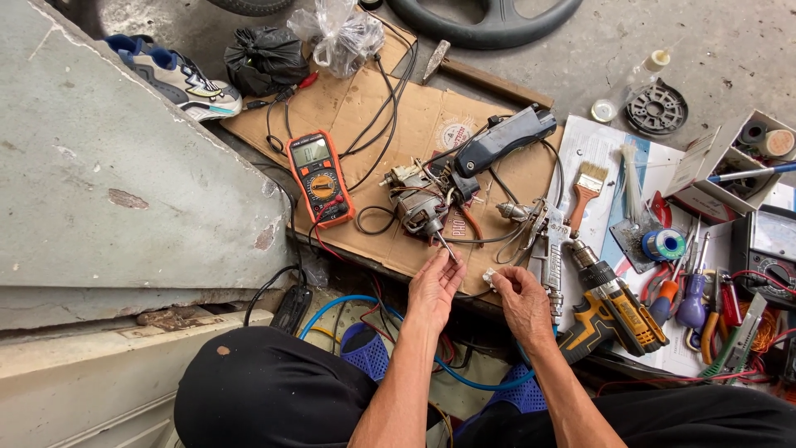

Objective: The person sits on the floor and works on a small electrical component, likely a motor or switch. They use a multimeter to test connections, a cordless drill to remove screws, and pliers to strip wires. The person also handles a small black electronic module and connects it to the main component.

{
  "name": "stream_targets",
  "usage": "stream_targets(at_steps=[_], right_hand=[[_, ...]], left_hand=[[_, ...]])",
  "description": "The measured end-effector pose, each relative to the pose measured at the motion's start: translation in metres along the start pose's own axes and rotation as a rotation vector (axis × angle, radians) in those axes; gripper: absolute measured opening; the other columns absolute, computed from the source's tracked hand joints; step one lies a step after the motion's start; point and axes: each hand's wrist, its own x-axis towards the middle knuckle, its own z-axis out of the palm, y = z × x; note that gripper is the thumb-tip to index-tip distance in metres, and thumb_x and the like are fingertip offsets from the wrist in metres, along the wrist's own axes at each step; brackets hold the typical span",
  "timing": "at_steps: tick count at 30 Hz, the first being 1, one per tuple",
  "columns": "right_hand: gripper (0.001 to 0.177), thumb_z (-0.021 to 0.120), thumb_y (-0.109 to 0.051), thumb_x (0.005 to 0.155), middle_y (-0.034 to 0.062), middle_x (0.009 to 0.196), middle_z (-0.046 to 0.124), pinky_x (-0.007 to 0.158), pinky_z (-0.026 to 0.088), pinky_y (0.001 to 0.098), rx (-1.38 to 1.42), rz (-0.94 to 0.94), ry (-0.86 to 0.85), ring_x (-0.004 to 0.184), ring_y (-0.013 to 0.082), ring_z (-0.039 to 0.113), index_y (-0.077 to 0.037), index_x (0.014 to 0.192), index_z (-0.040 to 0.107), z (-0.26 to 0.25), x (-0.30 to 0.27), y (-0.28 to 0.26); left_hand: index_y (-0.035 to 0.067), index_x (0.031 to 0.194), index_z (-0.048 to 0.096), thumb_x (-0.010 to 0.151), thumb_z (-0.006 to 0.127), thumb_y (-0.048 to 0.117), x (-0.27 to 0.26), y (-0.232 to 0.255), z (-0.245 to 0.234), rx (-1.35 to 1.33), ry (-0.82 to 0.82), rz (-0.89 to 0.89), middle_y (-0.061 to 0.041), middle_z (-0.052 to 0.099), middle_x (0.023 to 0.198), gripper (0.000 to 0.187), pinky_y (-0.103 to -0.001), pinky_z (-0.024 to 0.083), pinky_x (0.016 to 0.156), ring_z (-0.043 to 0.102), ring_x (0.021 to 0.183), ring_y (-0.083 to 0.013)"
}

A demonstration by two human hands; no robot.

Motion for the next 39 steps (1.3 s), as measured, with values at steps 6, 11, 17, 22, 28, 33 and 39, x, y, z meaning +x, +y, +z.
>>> stream_targets(at_steps=[6,11,17,22,28,33,39], right_hand=[[0.023,0.081,-0.034,0.103,0.0141,0.099,0.077,0.088,0.057,0.0415,0.010,-0.010,-0.001,0.095,0.0254,0.073,-0.013,0.110,0.086,0.000,-0.002,-0.003],[0.020,0.085,-0.032,0.097,0.0089,0.095,0.079,0.084,0.057,0.0387,-0.006,-0.004,0.003,0.090,0.0208,0.074,-0.016,0.109,0.087,-0.001,0.003,0.002],[0.018,0.083,-0.021,0.099,0.0086,0.088,0.077,0.080,0.055,0.0347,0.112,-0.065,0.031,0.083,0.0167,0.072,-0.012,0.114,0.086,0.007,0.002,-0.053],[0.024,0.084,-0.014,0.096,0.0072,0.083,0.076,0.076,0.056,0.0330,0.066,-0.104,0.000,0.075,0.0157,0.070,-0.012,0.119,0.086,0.011,0.023,-0.058],[0.030,0.084,-0.006,0.094,0.0104,0.090,0.075,0.076,0.058,0.0314,0.244,-0.128,0.013,0.075,0.0162,0.071,-0.003,0.123,0.081,0.027,0.023,-0.082],[0.022,0.091,-0.040,0.092,0.0121,0.088,0.080,0.085,0.060,0.0455,-0.149,-0.099,-0.051,0.087,0.0293,0.078,-0.022,0.105,0.092,0.048,0.019,-0.064],[0.013,0.086,-0.036,0.095,0.0058,0.090,0.079,0.089,0.062,0.0446,-0.214,-0.158,-0.090,0.093,0.0291,0.079,-0.025,0.103,0.091,0.059,0.036,-0.057]], left_hand=[[0.009,0.125,0.082,0.097,0.089,0.026,0.007,0.001,-0.001,0.057,0.004,0.010,-0.016,0.086,0.110,0.033,-0.040,0.071,0.097,0.084,0.095,-0.0210],[0.010,0.121,0.083,0.097,0.089,0.030,0.002,0.003,0.004,0.078,0.014,0.024,-0.016,0.086,0.106,0.032,-0.040,0.072,0.094,0.084,0.091,-0.0209],[0.006,0.128,0.081,0.100,0.086,0.029,-0.022,-0.005,0.005,0.204,-0.024,0.086,-0.015,0.085,0.110,0.037,-0.036,0.070,0.096,0.082,0.095,-0.0181],[0.003,0.130,0.081,0.100,0.086,0.023,-0.012,-0.016,-0.007,0.258,-0.043,0.135,-0.014,0.086,0.108,0.036,-0.032,0.071,0.092,0.083,0.092,-0.0164],[0.002,0.121,0.083,0.096,0.091,0.020,-0.017,-0.012,0.001,0.281,-0.013,0.169,-0.015,0.086,0.101,0.032,-0.032,0.072,0.087,0.083,0.086,-0.0181],[0.011,0.112,0.091,0.096,0.091,0.027,-0.041,-0.006,0.011,0.441,0.010,0.231,-0.007,0.087,0.094,0.022,-0.028,0.069,0.085,0.081,0.084,-0.0123],[0.015,0.110,0.090,0.100,0.086,0.032,-0.041,-0.008,0.007,0.508,-0.013,0.283,-0.003,0.085,0.088,0.019,-0.028,0.068,0.087,0.078,0.082,-0.0088]])
